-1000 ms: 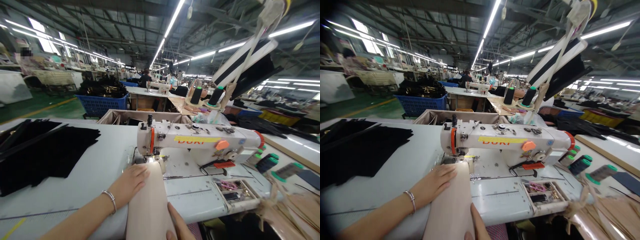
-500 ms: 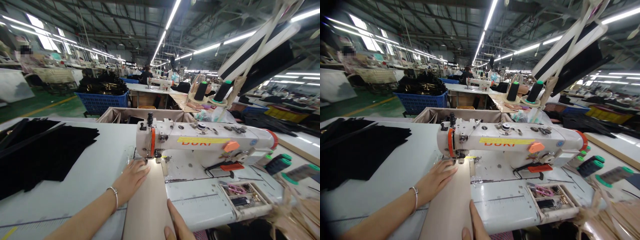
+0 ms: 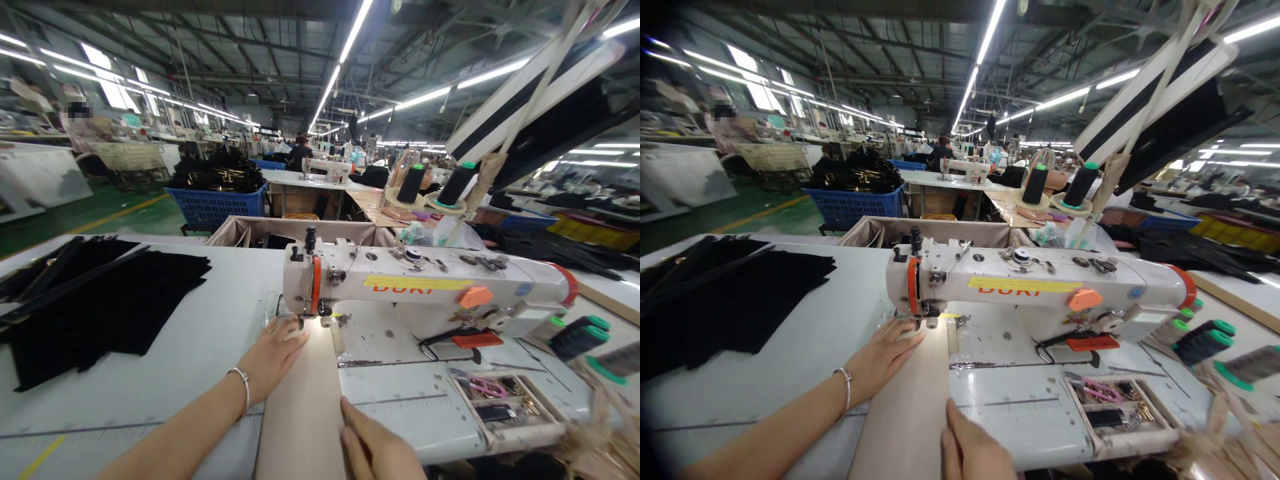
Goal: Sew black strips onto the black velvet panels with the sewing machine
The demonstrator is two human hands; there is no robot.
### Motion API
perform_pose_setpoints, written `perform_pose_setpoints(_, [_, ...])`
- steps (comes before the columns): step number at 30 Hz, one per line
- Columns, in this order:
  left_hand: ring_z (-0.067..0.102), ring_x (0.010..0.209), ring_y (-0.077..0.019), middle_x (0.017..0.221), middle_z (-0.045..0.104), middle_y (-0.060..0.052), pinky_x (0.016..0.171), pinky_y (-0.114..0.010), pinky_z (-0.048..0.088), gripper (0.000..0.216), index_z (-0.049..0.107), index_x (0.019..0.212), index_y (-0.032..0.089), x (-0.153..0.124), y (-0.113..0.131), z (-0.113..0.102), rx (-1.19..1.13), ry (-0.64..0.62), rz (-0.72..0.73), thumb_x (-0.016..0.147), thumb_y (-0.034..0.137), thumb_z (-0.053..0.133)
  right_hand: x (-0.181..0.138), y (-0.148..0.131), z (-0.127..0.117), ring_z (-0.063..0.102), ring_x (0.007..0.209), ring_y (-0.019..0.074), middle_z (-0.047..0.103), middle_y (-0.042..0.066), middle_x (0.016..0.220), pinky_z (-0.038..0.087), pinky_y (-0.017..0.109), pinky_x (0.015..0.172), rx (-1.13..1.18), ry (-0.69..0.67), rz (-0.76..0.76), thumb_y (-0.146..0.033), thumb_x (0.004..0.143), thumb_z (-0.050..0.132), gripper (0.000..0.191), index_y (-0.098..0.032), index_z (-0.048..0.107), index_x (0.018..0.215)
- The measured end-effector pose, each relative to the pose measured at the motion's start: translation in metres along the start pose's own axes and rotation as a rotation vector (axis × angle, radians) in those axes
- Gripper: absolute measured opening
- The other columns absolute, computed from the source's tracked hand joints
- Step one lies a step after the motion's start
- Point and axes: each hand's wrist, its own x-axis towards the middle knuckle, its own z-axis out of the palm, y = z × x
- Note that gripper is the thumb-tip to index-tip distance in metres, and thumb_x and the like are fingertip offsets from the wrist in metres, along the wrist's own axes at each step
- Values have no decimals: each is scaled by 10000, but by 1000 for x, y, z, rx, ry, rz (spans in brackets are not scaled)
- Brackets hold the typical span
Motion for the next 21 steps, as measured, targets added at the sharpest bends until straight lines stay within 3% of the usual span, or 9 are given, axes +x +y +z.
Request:
perform_pose_setpoints(2, [488, 1317, -259, 1316, 589, -90, 1172, -542, 330, 363, 600, 1317, 269, 0, -1, -6, 5, -33, 6, 980, 238, 469, 25, -14, -15, 710, 836, 244, 717, 87, 1016, 585, 385, 779, -163, -19, -99, -287, 999, 361, 357, -260, 699, 1113])
perform_pose_setpoints(3, [502, 1311, -240, 1321, 605, -69, 1171, -490, 352, 355, 611, 1308, 282, -1, -7, -13, 10, -65, -2, 980, 271, 476, 39, -22, -18, 692, 922, 252, 703, 85, 1057, 568, 409, 834, -212, -8, -181, -269, 999, 373, 339, -261, 691, 1113])
perform_pose_setpoints(6, [553, 1270, -186, 1312, 645, -9, 1120, -342, 423, 376, 618, 1303, 307, -19, -53, -51, 82, -114, -159, 990, 355, 415, 72, -39, -10, 541, 1255, 300, 582, 89, 1364, 448, 503, 1055, -301, 62, -398, -290, 959, 507, 382, -255, 575, 1333])
perform_pose_setpoints(9, [563, 1256, -294, 1355, 603, -145, 1109, -491, 399, 501, 596, 1325, 141, -61, -127, -105, 255, -1, -494, 978, 282, 263, 88, -39, 7, 453, 1348, 297, 479, 59, 1485, 368, 531, 1128, -345, 86, -483, -333, 950, 526, 497, -273, 470, 1440])
perform_pose_setpoints(11, [594, 1170, -427, 1314, 579, -291, 1001, -642, 410, 557, 587, 1292, 0, -93, -171, -135, 358, 29, -696, 936, 297, 278, 92, -34, 13, 470, 1328, 281, 500, 45, 1469, 373, 514, 1123, -348, 96, -487, -325, 961, 502, 478, -273, 477, 1435])
perform_pose_setpoints(12, [615, 1126, -442, 1268, 602, -307, 965, -630, 439, 560, 609, 1254, -19, -107, -188, -145, 380, 10, -752, 912, 321, 323, 93, -32, 13, 485, 1308, 275, 519, 44, 1451, 385, 500, 1110, -344, 100, -487, -315, 964, 496, 461, -268, 492, 1423])
perform_pose_setpoints(15, [634, 1123, -396, 1255, 639, -244, 977, -519, 473, 548, 624, 1257, 42, -132, -218, -155, 392, -67, -795, 873, 372, 416, 95, -31, 10, 526, 1240, 270, 561, 52, 1402, 429, 476, 1042, -334, 109, -473, -288, 962, 501, 430, -260, 523, 1390])
perform_pose_setpoints(18, [596, 1200, -371, 1325, 617, -189, 1029, -450, 451, 646, 576, 1325, 90, -138, -225, -150, 370, -133, -758, 807, 475, 558, 97, -35, 7, 516, 1248, 279, 552, 50, 1410, 410, 491, 1043, -313, 117, -448, -302, 954, 529, 442, -285, 511, 1395])
perform_pose_setpoints(21, [584, 1209, -374, 1289, 651, -134, 1041, -454, 433, 651, 553, 1342, 121, -141, -230, -149, 367, -163, -748, 786, 458, 591, 97, -36, 6, 460, 1318, 275, 521, 31, 1443, 319, 505, 1128, -280, 129, -442, -346, 965, 526, 443, -313, 492, 1406])
